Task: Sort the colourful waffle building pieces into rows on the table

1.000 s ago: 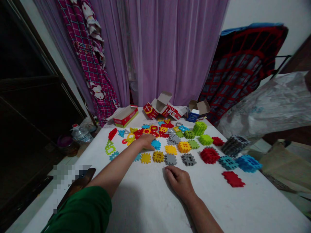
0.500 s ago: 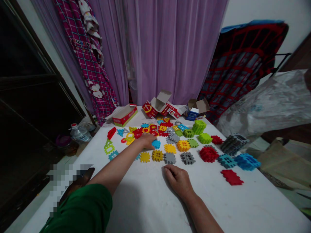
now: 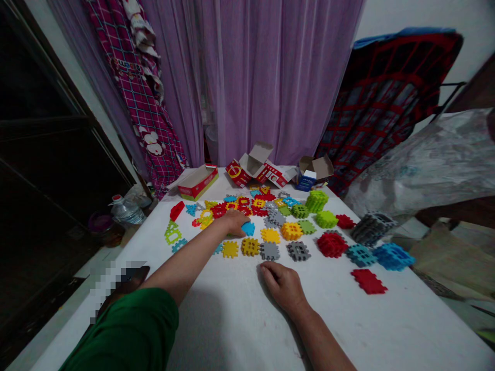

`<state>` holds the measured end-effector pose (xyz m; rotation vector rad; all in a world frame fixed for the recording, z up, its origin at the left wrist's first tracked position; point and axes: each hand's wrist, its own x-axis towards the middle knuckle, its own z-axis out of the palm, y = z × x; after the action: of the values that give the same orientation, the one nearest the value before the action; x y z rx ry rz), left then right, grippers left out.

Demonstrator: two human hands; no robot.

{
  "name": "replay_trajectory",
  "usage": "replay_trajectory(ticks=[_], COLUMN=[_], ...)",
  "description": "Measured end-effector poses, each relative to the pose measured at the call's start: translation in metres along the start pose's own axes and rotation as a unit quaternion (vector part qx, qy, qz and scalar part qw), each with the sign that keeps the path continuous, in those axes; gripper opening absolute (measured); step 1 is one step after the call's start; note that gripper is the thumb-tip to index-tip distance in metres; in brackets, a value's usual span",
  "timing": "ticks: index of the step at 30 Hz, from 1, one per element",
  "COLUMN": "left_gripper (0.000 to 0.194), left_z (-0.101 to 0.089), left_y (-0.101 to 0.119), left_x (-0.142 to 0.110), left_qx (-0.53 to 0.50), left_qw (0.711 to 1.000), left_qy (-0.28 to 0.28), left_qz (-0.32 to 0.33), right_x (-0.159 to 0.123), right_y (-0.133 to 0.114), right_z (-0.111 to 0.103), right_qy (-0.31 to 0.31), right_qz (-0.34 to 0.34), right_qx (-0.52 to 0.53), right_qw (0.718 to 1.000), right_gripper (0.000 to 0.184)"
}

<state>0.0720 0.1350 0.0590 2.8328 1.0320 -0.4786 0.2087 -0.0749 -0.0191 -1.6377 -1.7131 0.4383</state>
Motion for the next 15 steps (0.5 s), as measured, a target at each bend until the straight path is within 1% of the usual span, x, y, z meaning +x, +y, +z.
replay_trajectory(ticks=[3, 6, 8, 13, 15], left_gripper=[0.055, 0.056, 0.056, 0.054, 0.056], left_z=[0.002, 0.005, 0.008, 0.011, 0.011], left_y=[0.002, 0.005, 0.008, 0.010, 0.008], left_x=[0.000, 0.003, 0.006, 0.010, 0.007], left_qx=[0.005, -0.011, -0.017, -0.007, -0.011], left_qw=[1.000, 0.997, 0.995, 0.997, 0.997], left_qy=[0.022, 0.073, 0.091, 0.067, 0.072], left_qz=[-0.005, -0.016, -0.021, -0.027, -0.023], right_x=[0.001, 0.001, 0.001, 0.001, 0.002], right_y=[-0.001, -0.001, 0.000, 0.000, 0.000], right_z=[-0.001, -0.001, -0.002, -0.001, 0.000], right_qy=[0.000, -0.002, -0.004, -0.008, -0.011], right_qz=[0.003, 0.002, 0.003, 0.016, 0.024], right_qx=[0.001, 0.005, 0.007, -0.001, -0.011], right_qw=[1.000, 1.000, 1.000, 1.000, 1.000], right_gripper=[0.036, 0.036, 0.036, 0.036, 0.037])
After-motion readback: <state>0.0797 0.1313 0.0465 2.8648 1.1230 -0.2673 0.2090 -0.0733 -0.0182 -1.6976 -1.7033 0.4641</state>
